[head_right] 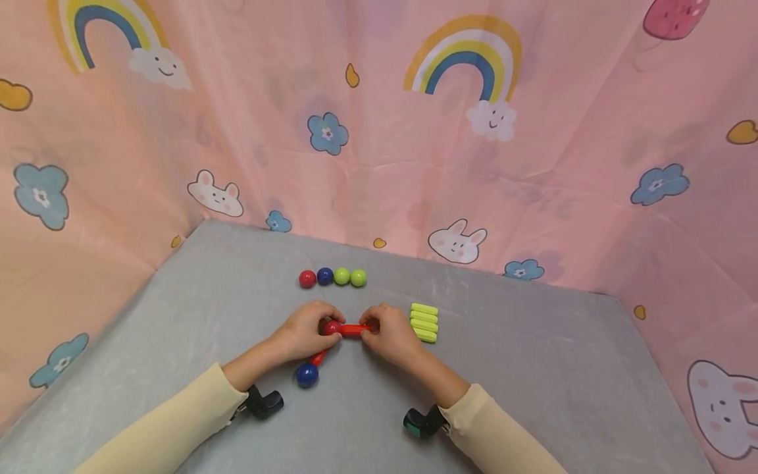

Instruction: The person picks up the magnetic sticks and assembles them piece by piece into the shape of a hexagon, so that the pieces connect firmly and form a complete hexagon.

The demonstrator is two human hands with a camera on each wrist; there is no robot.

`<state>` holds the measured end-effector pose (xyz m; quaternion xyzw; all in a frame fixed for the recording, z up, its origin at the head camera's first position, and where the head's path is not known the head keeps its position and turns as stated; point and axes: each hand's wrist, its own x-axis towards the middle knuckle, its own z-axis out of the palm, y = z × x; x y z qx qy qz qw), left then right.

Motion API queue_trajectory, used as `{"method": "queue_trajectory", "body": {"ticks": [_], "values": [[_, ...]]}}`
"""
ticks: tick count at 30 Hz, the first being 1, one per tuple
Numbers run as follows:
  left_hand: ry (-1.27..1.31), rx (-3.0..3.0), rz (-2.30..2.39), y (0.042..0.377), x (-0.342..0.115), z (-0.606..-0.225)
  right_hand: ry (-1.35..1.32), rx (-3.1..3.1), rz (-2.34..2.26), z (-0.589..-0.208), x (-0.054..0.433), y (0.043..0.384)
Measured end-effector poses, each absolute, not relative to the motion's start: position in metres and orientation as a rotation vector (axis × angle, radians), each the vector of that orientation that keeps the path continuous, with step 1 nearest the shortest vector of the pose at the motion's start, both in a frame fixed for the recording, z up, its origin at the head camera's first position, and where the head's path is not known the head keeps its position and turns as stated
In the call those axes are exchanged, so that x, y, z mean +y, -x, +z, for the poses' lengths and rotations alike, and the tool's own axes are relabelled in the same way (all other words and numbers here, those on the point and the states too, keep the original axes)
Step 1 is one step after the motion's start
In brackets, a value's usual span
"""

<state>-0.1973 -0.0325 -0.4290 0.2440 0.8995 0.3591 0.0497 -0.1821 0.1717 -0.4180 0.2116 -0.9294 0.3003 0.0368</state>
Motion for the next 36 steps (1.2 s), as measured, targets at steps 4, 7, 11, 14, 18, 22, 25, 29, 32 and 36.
{"method": "queue_trajectory", "body": {"ticks": [4,7,11,14,18,22,25,29,32,36], "values": [[-0.761,2.768,1.068,0.197,-0.028,-0.43,-0.646,-2.841,0.95,-0.418,0.171,0.182],[-0.76,2.781,1.063,0.197,-0.027,-0.43,-0.639,-2.833,0.969,-0.418,0.171,0.182],[-0.755,2.797,1.081,0.196,-0.028,-0.431,-0.633,-2.832,0.993,-0.417,0.171,0.182],[-0.751,2.823,1.086,0.194,-0.03,-0.433,-0.638,-2.841,0.995,-0.416,0.171,0.184],[-0.722,2.85,1.075,0.192,-0.035,-0.433,-0.645,-2.857,0.994,-0.414,0.171,0.189],[-0.693,2.858,1.06,0.19,-0.038,-0.432,-0.591,-2.882,0.993,-0.409,0.171,0.198],[-0.671,2.857,1.061,0.189,-0.04,-0.431,-0.544,-2.902,0.979,-0.406,0.171,0.206],[-0.649,2.857,1.063,0.189,-0.042,-0.43,-0.508,-2.913,0.971,-0.402,0.17,0.218],[-0.649,2.859,1.056,0.188,-0.043,-0.431,-0.512,-2.901,0.961,-0.4,0.169,0.226],[-0.655,2.851,1.062,0.188,-0.044,-0.431,-0.505,-2.9,0.932,-0.399,0.167,0.236]]}}
